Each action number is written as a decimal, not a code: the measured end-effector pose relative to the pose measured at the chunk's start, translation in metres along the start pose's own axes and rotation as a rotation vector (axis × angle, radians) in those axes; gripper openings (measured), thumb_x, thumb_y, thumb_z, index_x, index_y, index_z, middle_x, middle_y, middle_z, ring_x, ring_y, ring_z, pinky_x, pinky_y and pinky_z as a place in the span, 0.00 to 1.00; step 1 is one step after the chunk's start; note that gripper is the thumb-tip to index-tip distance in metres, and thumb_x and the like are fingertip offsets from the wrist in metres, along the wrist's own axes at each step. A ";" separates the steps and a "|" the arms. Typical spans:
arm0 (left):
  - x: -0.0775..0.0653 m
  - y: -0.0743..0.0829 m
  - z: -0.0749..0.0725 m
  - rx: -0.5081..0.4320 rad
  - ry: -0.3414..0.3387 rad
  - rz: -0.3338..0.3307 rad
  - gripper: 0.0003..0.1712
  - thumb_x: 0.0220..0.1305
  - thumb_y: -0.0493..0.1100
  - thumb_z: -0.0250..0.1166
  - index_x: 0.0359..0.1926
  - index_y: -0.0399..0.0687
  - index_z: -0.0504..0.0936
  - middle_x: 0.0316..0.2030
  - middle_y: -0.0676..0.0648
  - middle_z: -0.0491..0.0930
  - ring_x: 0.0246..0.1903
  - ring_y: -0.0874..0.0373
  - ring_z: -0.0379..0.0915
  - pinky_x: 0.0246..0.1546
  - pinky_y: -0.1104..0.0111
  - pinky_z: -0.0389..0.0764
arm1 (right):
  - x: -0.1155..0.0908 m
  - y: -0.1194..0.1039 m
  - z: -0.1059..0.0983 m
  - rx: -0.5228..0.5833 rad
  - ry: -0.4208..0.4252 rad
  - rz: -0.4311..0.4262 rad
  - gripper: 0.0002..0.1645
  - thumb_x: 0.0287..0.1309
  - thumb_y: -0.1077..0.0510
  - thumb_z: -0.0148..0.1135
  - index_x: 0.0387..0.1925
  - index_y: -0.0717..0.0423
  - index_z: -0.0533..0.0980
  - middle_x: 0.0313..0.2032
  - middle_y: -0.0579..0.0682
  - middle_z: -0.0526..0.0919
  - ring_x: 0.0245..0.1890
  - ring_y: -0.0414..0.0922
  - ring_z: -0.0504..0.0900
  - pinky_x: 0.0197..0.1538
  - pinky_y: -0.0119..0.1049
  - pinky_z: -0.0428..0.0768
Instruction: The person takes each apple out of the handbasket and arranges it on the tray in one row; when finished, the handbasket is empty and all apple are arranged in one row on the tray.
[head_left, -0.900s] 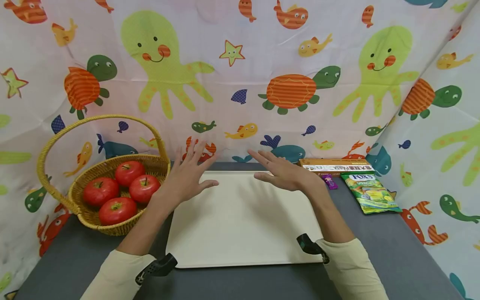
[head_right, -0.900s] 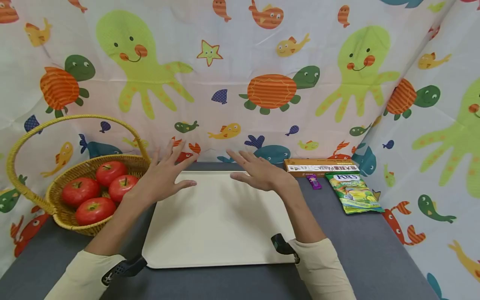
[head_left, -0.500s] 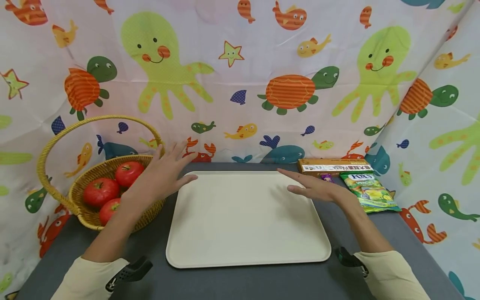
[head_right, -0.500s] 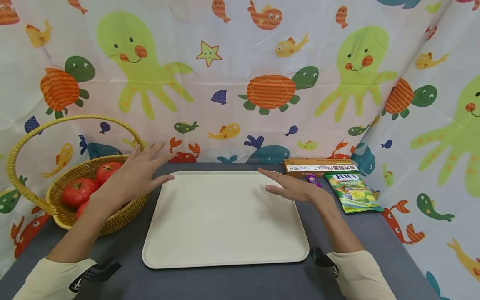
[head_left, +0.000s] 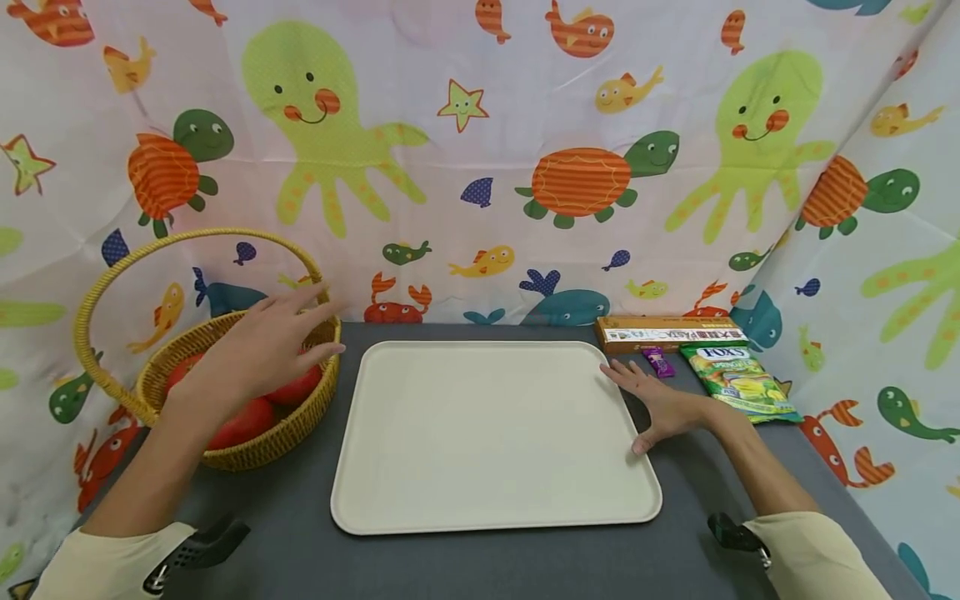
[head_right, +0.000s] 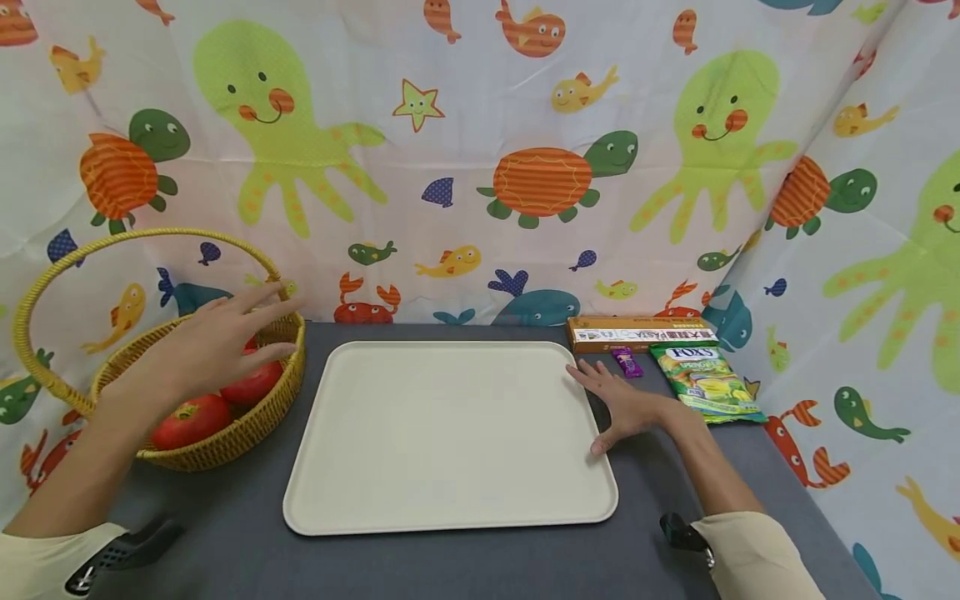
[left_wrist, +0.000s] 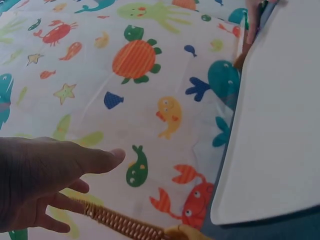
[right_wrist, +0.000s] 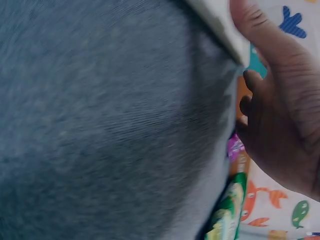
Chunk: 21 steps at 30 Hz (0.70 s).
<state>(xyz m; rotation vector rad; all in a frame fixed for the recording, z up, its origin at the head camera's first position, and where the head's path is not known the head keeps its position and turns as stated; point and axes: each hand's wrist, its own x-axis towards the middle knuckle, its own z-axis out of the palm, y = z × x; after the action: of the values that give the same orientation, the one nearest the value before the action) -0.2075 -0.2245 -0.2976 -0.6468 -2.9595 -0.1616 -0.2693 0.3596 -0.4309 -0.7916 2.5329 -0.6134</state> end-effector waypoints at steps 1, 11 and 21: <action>-0.002 -0.003 0.000 -0.003 -0.006 -0.009 0.38 0.73 0.57 0.65 0.78 0.52 0.67 0.78 0.31 0.60 0.77 0.29 0.57 0.77 0.32 0.54 | 0.001 0.004 0.003 0.011 0.007 -0.010 0.83 0.40 0.34 0.84 0.84 0.51 0.41 0.82 0.73 0.35 0.77 0.83 0.28 0.67 0.88 0.33; -0.019 -0.031 0.001 -0.031 -0.043 -0.077 0.39 0.72 0.59 0.65 0.78 0.54 0.67 0.78 0.33 0.59 0.74 0.29 0.60 0.71 0.27 0.57 | 0.004 0.023 0.009 0.044 -0.049 -0.004 0.86 0.40 0.28 0.80 0.85 0.46 0.34 0.83 0.67 0.30 0.78 0.79 0.23 0.68 0.84 0.24; -0.020 -0.051 -0.005 -0.073 -0.159 -0.132 0.48 0.70 0.71 0.59 0.83 0.60 0.56 0.80 0.29 0.52 0.73 0.21 0.58 0.62 0.26 0.67 | 0.003 0.020 0.002 0.004 -0.097 0.047 0.91 0.37 0.27 0.81 0.84 0.49 0.30 0.83 0.66 0.30 0.79 0.78 0.23 0.68 0.86 0.28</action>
<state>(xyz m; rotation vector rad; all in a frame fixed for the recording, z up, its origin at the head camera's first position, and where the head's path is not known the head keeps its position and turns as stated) -0.2106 -0.2796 -0.2992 -0.4931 -3.1638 -0.2416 -0.2792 0.3722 -0.4438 -0.7397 2.4538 -0.5506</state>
